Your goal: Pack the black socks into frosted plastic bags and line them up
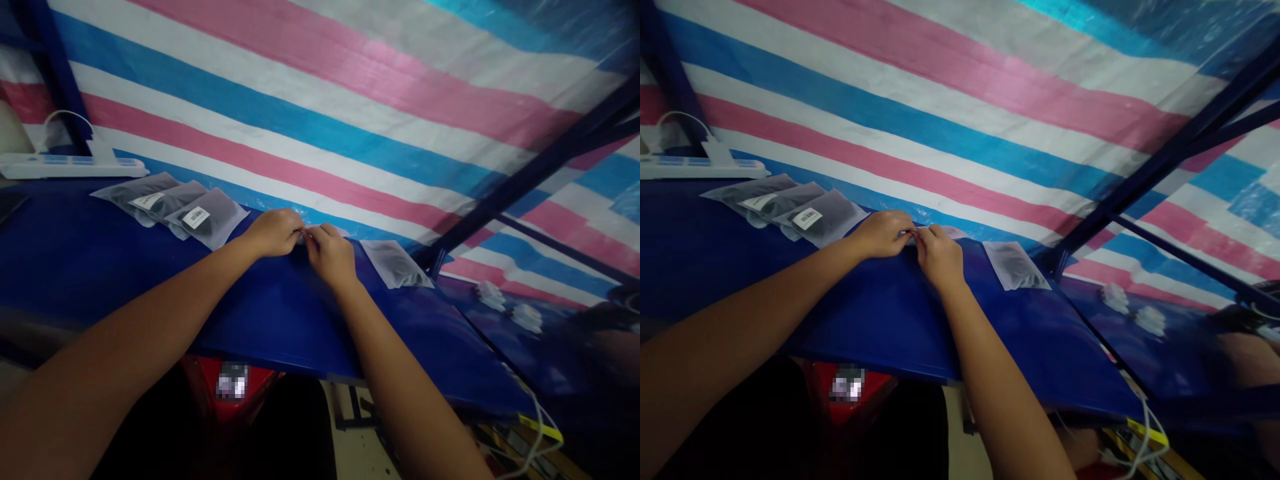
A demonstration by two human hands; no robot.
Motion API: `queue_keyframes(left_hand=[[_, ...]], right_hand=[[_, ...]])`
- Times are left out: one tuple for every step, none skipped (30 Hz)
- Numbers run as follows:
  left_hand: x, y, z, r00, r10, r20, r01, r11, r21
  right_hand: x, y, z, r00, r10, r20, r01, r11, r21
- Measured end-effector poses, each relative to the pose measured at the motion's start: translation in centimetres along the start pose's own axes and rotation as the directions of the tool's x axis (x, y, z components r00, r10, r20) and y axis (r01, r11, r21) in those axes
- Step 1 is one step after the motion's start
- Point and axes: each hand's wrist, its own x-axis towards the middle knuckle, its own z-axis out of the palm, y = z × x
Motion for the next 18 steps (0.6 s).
queue_keyframes(left_hand=[[0.0,-0.1,0.0,1.000,-0.008,-0.001,0.008,1.000,-0.008],[0.0,-0.2,0.0,1.000,-0.018,-0.004,0.018,1.000,-0.014],[0.0,-0.4,0.0,1.000,-0.029,-0.009,0.029,0.999,-0.019],[0.0,-0.5,0.0,0.999,-0.040,-0.015,0.040,0.999,-0.019],[0.0,-0.6,0.0,0.998,-0.054,-0.022,0.053,0.998,-0.016],[0.0,-0.8,0.0,0.997,-0.069,-0.029,0.069,0.998,-0.009],[0.0,-1.0,-0.1,0.996,-0.084,-0.035,0.084,0.996,-0.003],[0.0,-1.2,-0.1,0.994,-0.097,-0.040,0.097,0.995,0.001],[0.0,-1.4,-0.2,0.993,-0.110,-0.045,0.110,0.994,0.000],[0.0,-1.7,-0.2,0.991,-0.124,-0.051,0.124,0.992,-0.004],[0.0,-2.0,-0.2,0.988,-0.140,-0.058,0.140,0.990,-0.009],[0.0,-2.3,-0.3,0.986,-0.155,-0.063,0.154,0.988,-0.015],[0.0,-2.6,-0.3,0.983,-0.170,-0.070,0.169,0.985,-0.020],[0.0,-2.9,-0.3,0.980,-0.185,-0.078,0.183,0.983,-0.025],[-0.1,-3.2,-0.3,0.977,-0.197,-0.085,0.195,0.980,-0.030],[-0.1,-3.5,-0.3,0.974,-0.206,-0.093,0.204,0.978,-0.035],[-0.1,-3.7,-0.3,0.972,-0.214,-0.102,0.211,0.977,-0.039],[-0.1,-3.9,-0.3,0.969,-0.220,-0.109,0.217,0.975,-0.043]], right_hand=[[0.0,0.1,0.0,1.000,0.001,0.003,-0.001,1.000,-0.023],[0.1,0.3,0.0,1.000,0.002,0.006,-0.002,0.999,-0.047],[0.1,0.5,0.0,1.000,0.004,0.009,-0.003,0.998,-0.069],[0.1,0.7,0.0,1.000,0.008,0.012,-0.006,0.996,-0.089],[0.1,1.1,0.0,1.000,0.014,0.014,-0.012,0.994,-0.108],[0.2,1.4,0.0,1.000,0.021,0.018,-0.018,0.992,-0.123],[0.2,1.8,0.1,0.999,0.028,0.023,-0.025,0.991,-0.133],[0.2,2.3,0.1,0.999,0.035,0.028,-0.031,0.990,-0.140],[0.2,2.7,0.2,0.999,0.043,0.033,-0.038,0.989,-0.144],[0.2,3.3,0.3,0.998,0.052,0.036,-0.046,0.988,-0.146],[0.2,3.8,0.4,0.997,0.065,0.039,-0.059,0.987,-0.149],[0.2,4.4,0.5,0.996,0.081,0.042,-0.074,0.985,-0.153],[0.1,5.0,0.6,0.994,0.101,0.045,-0.092,0.983,-0.159],[0.1,5.6,0.6,0.992,0.121,0.048,-0.111,0.980,-0.163],[0.0,6.3,0.7,0.989,0.141,0.053,-0.130,0.978,-0.165],[0.0,6.9,0.7,0.985,0.160,0.061,-0.148,0.975,-0.165],[-0.1,7.5,0.7,0.981,0.178,0.070,-0.165,0.973,-0.164],[-0.2,8.1,0.7,0.977,0.197,0.078,-0.182,0.970,-0.162]])
